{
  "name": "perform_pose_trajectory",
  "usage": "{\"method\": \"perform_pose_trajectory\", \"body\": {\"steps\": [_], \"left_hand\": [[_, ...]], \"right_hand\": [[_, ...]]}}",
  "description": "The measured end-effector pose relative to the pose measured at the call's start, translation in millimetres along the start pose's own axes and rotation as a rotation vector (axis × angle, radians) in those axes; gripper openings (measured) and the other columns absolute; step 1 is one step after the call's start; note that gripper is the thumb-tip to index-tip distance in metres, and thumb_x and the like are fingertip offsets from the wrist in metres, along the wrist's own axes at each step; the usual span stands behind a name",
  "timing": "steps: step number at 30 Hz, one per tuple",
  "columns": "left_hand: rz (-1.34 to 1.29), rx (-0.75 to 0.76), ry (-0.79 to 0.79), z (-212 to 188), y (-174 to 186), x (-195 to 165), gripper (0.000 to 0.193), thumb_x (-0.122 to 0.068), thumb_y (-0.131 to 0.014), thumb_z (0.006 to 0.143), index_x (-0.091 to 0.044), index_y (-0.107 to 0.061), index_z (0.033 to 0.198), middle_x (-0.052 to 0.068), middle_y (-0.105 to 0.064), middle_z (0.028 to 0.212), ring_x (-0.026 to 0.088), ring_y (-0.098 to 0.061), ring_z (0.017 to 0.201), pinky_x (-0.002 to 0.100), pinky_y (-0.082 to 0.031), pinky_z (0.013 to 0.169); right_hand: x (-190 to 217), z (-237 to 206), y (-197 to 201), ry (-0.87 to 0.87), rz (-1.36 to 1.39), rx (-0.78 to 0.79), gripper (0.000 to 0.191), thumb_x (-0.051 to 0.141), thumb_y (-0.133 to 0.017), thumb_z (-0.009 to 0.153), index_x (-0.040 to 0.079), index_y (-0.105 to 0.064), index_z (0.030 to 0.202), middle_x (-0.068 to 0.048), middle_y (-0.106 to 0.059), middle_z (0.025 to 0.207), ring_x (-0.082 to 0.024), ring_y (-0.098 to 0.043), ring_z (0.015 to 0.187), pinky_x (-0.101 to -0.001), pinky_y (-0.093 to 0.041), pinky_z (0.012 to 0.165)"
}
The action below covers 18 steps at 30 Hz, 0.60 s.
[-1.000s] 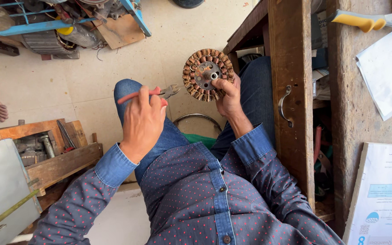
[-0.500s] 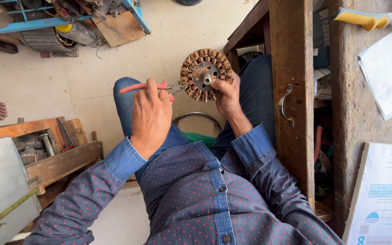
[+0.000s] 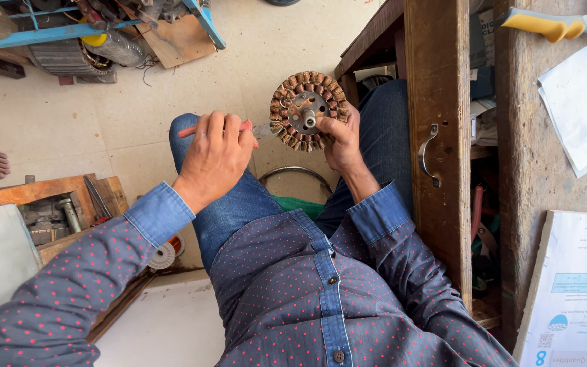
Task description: The person uses pliers to adjust and secure copper windings on a motor armature. They hold the armature in one hand and repeatedly use the pliers to press down or reposition individual wire coils around the slots.
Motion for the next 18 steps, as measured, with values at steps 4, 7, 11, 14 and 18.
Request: {"method": "perform_pose_trajectory", "body": {"steps": [4, 7, 11, 14, 18], "left_hand": [[0.019, -0.066, -0.039, -1, -3, 4, 0.022, -0.024, -0.063, 0.101, -0.002, -0.064, 0.097, 0.011, -0.055, 0.094, 0.027, -0.052, 0.090, 0.042, -0.045, 0.082], [0.016, -0.051, -0.058, 1, -8, 7, 0.021, -0.023, -0.064, 0.103, -0.003, -0.064, 0.097, 0.010, -0.055, 0.097, 0.026, -0.052, 0.091, 0.042, -0.045, 0.084], [0.111, -0.051, -0.121, -1, -9, 7, 0.022, -0.024, -0.064, 0.105, -0.002, -0.066, 0.099, 0.010, -0.055, 0.098, 0.026, -0.052, 0.091, 0.042, -0.044, 0.084], [0.191, -0.116, -0.142, -2, -3, 7, 0.023, -0.024, -0.065, 0.102, -0.001, -0.068, 0.102, 0.010, -0.058, 0.106, 0.025, -0.053, 0.094, 0.042, -0.044, 0.089], [0.223, -0.104, -0.151, 6, -4, 7, 0.025, -0.025, -0.066, 0.103, 0.000, -0.069, 0.105, 0.011, -0.059, 0.108, 0.026, -0.053, 0.096, 0.043, -0.044, 0.092]], "right_hand": [[-5, 1, 7, 0.003, 0.006, -0.023, 0.036, 0.005, -0.063, 0.081, -0.003, -0.061, 0.116, -0.010, -0.071, 0.101, -0.016, -0.068, 0.089, -0.0335, -0.057, 0.087], [-9, 3, 9, 0.017, -0.004, -0.025, 0.032, 0.004, -0.063, 0.083, -0.003, -0.061, 0.115, -0.009, -0.070, 0.100, -0.015, -0.067, 0.089, -0.0336, -0.057, 0.088], [-11, 4, 10, -0.001, 0.038, -0.010, 0.029, 0.003, -0.063, 0.083, -0.001, -0.061, 0.111, -0.008, -0.068, 0.097, -0.015, -0.065, 0.086, -0.0348, -0.057, 0.085], [-13, 3, 8, -0.041, 0.032, -0.041, 0.031, 0.004, -0.062, 0.079, 0.001, -0.061, 0.110, -0.007, -0.070, 0.096, -0.015, -0.068, 0.087, -0.0341, -0.058, 0.087], [-11, 3, 5, -0.048, 0.139, -0.061, 0.027, 0.000, -0.064, 0.086, -0.002, -0.060, 0.113, -0.006, -0.066, 0.095, -0.016, -0.065, 0.085, -0.0386, -0.059, 0.085]]}}
Point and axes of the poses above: each hand's wrist, its own z-axis towards the middle knuckle, its own y-axis out of the back of the hand, x = y × z, the point moved 5 cm from there along z, towards the middle knuckle
